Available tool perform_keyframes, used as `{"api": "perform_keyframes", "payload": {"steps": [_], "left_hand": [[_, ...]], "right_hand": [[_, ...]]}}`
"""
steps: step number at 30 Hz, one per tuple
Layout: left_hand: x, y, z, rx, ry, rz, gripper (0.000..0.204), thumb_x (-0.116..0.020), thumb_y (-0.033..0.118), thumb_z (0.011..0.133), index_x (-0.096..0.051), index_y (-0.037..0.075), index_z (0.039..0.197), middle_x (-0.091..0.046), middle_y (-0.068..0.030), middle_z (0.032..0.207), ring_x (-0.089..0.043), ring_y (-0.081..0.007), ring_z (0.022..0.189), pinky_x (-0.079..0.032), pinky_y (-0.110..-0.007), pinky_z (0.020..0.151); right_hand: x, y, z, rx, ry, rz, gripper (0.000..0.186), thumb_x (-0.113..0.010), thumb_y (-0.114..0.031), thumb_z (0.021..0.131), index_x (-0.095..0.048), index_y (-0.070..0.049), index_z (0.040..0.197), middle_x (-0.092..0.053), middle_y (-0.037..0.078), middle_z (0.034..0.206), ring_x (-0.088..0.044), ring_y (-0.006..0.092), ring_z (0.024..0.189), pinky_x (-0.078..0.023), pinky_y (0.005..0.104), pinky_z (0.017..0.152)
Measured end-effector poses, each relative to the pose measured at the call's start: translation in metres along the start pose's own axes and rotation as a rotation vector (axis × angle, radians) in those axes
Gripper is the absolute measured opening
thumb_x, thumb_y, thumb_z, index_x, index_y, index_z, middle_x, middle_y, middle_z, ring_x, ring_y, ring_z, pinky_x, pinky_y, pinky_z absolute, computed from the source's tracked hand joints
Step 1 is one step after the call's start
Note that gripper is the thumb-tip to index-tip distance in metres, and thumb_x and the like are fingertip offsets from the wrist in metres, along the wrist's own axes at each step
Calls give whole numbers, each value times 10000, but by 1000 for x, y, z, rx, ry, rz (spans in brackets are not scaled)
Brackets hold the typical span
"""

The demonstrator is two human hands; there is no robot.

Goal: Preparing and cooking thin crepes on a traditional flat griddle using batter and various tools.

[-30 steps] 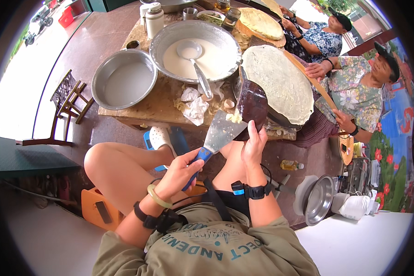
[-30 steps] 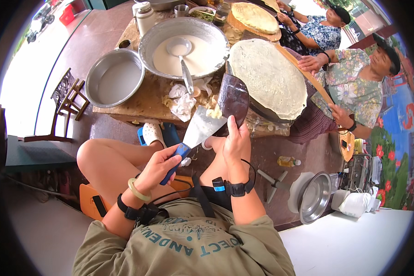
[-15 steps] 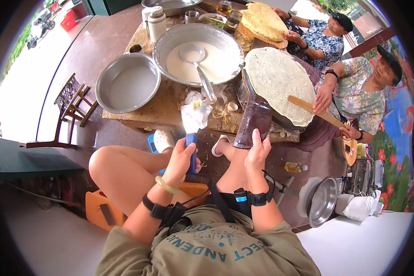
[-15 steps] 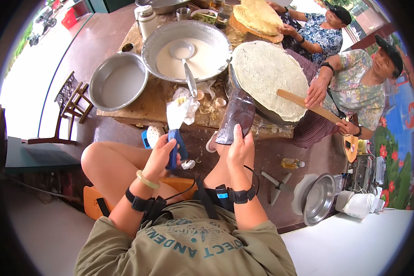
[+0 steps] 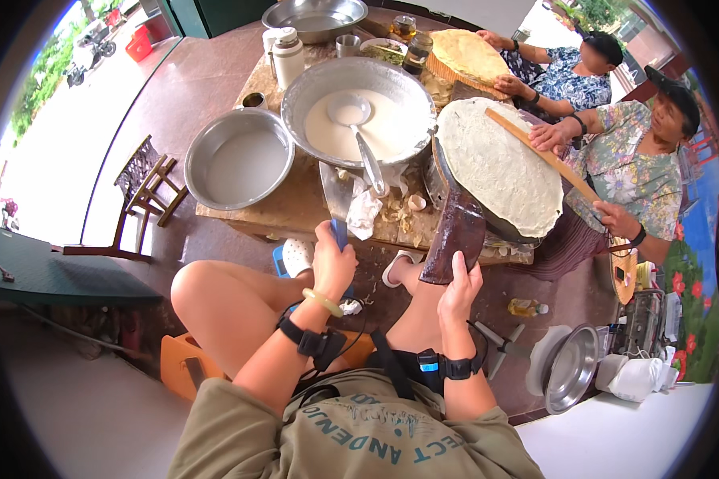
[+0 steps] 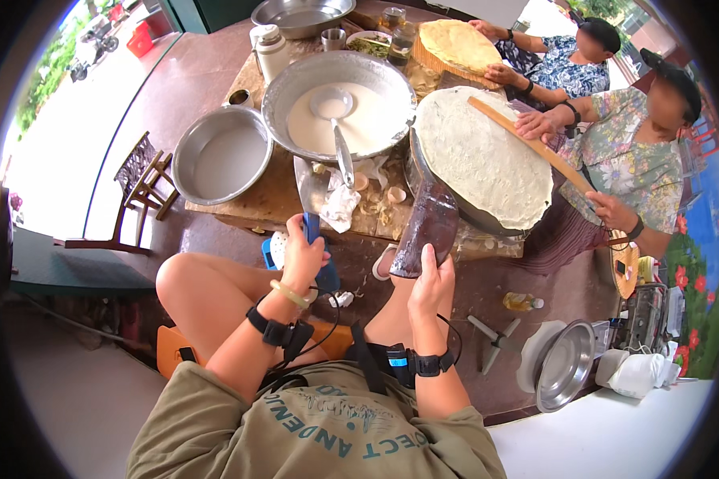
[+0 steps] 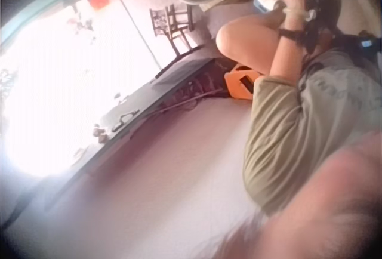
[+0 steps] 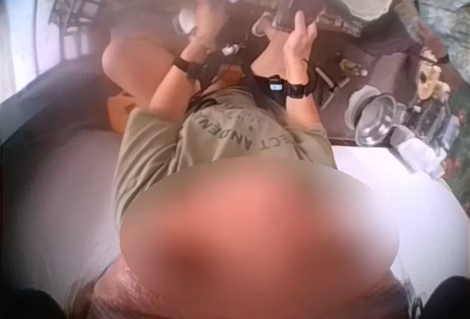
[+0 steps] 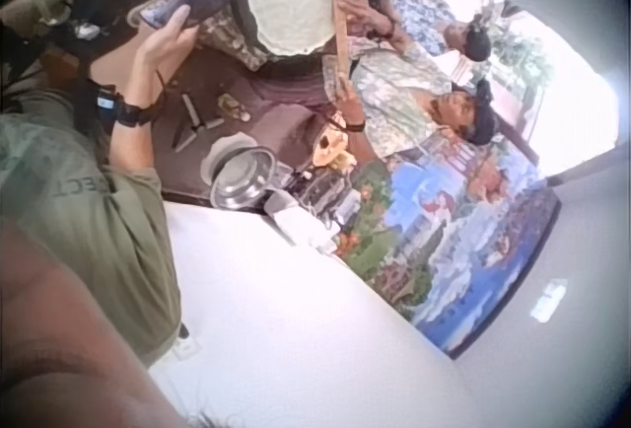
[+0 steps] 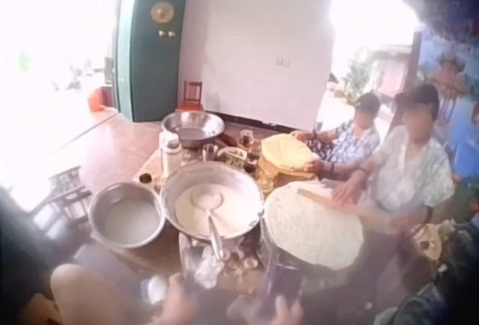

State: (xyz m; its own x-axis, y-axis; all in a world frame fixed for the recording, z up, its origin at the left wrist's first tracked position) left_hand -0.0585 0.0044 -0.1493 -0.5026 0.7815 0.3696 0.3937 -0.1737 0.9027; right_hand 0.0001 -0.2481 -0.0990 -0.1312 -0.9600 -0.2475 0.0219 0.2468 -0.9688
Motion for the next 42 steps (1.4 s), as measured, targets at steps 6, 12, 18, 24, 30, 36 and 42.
{"api": "perform_keyframes", "payload": {"steps": [6,12,18,24,30,36,42], "left_hand": [[11,33,-39,-319,38,692,538,-525,4,786,-374,79,1297,-528,-214,919,-548,-386,872,-495,-446,705],[-11,13,-32,-386,112,1195,485,-532,98,812,-497,262,1267,-488,-109,921,-496,-301,913,-457,-409,638],[-5,19,-37,-372,89,1148,515,-524,72,819,-468,259,1295,-480,-150,1025,-492,-342,970,-487,-428,683],[16,28,-48,-362,110,1123,478,-532,80,818,-509,248,1265,-479,-124,992,-495,-329,954,-464,-430,714],[12,28,-47,-354,-3,1112,663,-649,-14,650,-474,231,1241,-416,-215,1234,-464,-350,1049,-454,-436,770],[15,13,-45,-369,1,1060,640,-647,6,659,-489,241,1233,-466,-141,1120,-475,-338,1024,-441,-454,745],[30,12,-45,-366,0,915,519,-556,6,750,-525,257,1204,-497,-106,1023,-493,-318,960,-429,-429,741]], "right_hand": [[6,6,2,33,-8,-45,210,-546,-160,928,-586,35,995,-602,31,926,-525,86,810,-424,246,751],[6,2,2,-30,14,109,202,-538,-150,932,-585,28,1016,-606,24,942,-537,88,803,-430,247,751],[22,12,12,5,-99,-389,263,-602,-197,863,-592,65,876,-609,91,783,-541,140,699,-447,302,672],[-30,-21,5,-151,-278,-759,305,-627,-143,823,-543,49,1045,-615,94,890,-547,140,824,-442,282,760],[-30,66,58,-135,-404,-324,357,-652,-141,767,-562,45,1058,-629,93,913,-576,156,837,-456,298,773],[-59,97,84,-237,-500,-461,383,-661,-147,725,-603,44,1052,-658,124,858,-612,201,749,-464,311,707],[-52,113,97,-283,-463,-488,349,-648,-131,717,-615,49,1015,-662,134,859,-619,214,761,-466,326,713]]}}
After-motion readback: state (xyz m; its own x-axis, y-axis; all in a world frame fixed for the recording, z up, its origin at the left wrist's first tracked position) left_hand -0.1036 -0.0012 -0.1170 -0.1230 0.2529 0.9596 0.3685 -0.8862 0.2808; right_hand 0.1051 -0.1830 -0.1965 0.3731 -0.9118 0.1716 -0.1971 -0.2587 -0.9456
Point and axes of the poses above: each hand's wrist, its own z-axis towards the middle knuckle, its own x-axis out of the back of the hand, y = z × x, the point moved 7 cm from there along z, towards the middle knuckle
